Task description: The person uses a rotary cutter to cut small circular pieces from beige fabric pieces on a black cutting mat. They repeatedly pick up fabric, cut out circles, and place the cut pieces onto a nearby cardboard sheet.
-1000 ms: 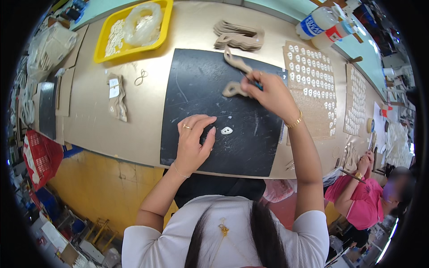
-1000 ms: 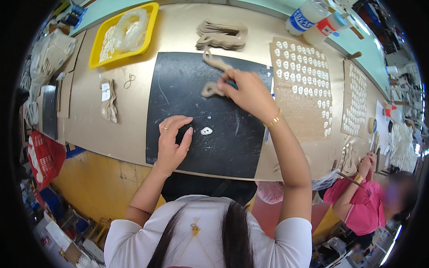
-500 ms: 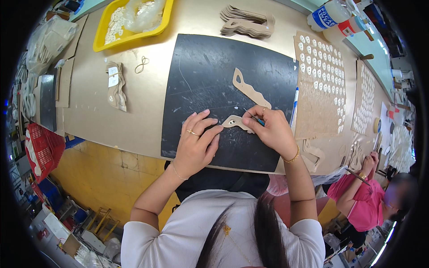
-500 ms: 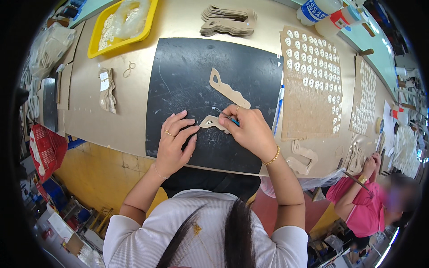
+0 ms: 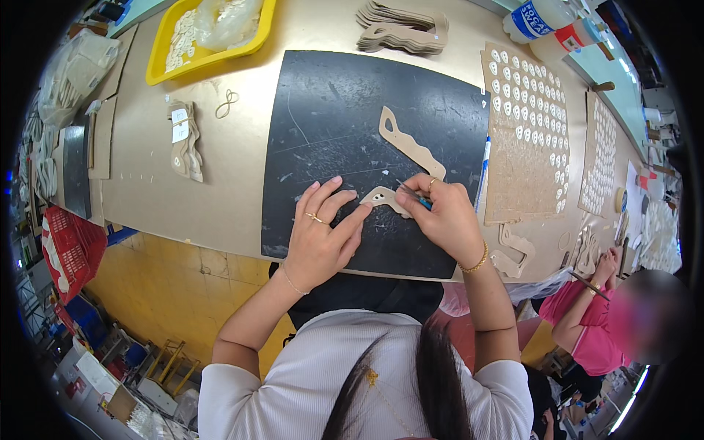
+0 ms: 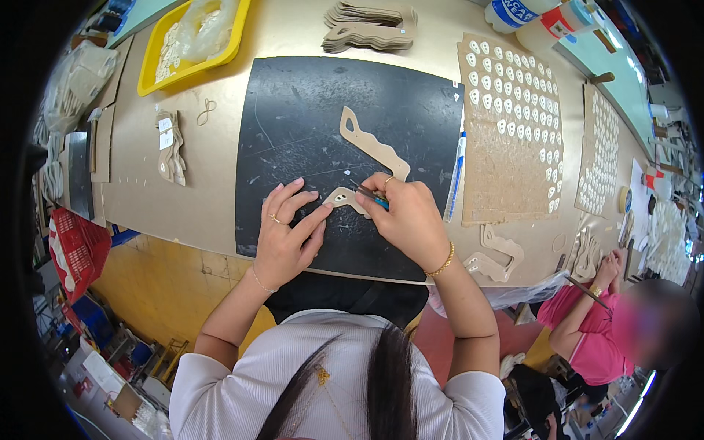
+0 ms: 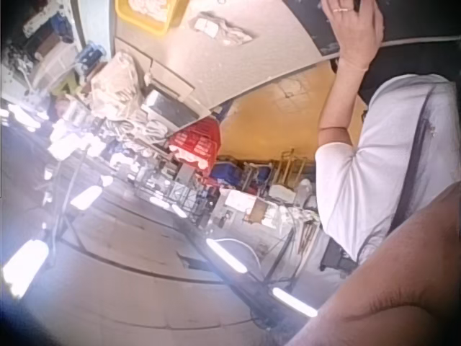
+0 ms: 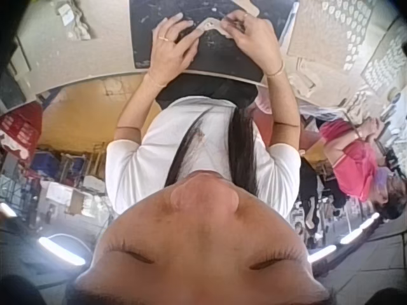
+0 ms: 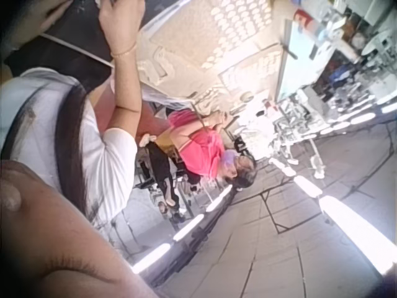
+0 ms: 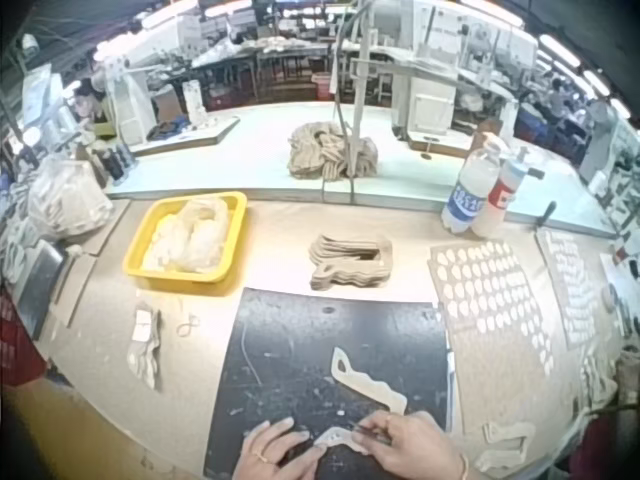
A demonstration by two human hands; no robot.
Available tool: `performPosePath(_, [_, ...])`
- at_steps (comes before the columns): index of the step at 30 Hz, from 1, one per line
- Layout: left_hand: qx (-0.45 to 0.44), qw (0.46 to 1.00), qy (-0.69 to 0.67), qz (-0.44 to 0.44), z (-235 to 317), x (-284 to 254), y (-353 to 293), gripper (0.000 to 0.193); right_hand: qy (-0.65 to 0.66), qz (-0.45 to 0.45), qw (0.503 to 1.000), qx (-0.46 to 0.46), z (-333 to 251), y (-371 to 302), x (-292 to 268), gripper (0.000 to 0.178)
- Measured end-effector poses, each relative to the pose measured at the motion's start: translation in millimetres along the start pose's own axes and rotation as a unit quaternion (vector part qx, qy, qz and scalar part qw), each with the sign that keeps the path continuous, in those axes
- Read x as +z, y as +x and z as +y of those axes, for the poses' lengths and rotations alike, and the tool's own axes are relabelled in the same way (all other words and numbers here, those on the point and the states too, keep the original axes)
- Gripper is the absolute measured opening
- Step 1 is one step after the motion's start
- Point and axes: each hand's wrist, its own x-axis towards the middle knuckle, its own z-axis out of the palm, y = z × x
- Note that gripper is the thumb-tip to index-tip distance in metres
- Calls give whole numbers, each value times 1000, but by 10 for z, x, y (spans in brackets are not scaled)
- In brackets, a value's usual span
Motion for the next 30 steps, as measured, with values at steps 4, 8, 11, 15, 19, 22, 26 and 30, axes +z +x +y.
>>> performPosePath(4, [2, 1000, 6, -8, 0, 8, 3, 40, -3, 6, 1000, -1, 15, -8, 6, 18])
performPosePath(8, [6, 1000, 14, -12, 1, 16, 2, 42, -3, 5, 1000, 4, 20, -4, 9, 18])
performPosePath(11, [9, 1000, 25, -16, 16, 12, 24, 44, -3, 7, 1000, 2, 28, -8, 13, 19])
performPosePath(15, [19, 998, 58, -20, 41, 13, 50, 46, -23, 23, 999, -13, 44, -18, 37, 21])
performPosePath(19, [33, 996, 83, -19, 45, 10, 60, 47, -61, 31, 998, -7, 20, 5, 77, 27])
performPosePath(22, [39, 995, 93, -18, 56, 3, 71, 46, -106, 45, 993, -13, 21, 11, 117, 30])
performPosePath(26, [36, 994, 97, -25, 82, 1, 90, 46, -109, 51, 993, -8, -19, 5, 116, 30])
performPosePath(30, [41, 994, 104, -18, 92, 2, 95, 40, -98, 50, 994, 1, -6, 16, 126, 29])
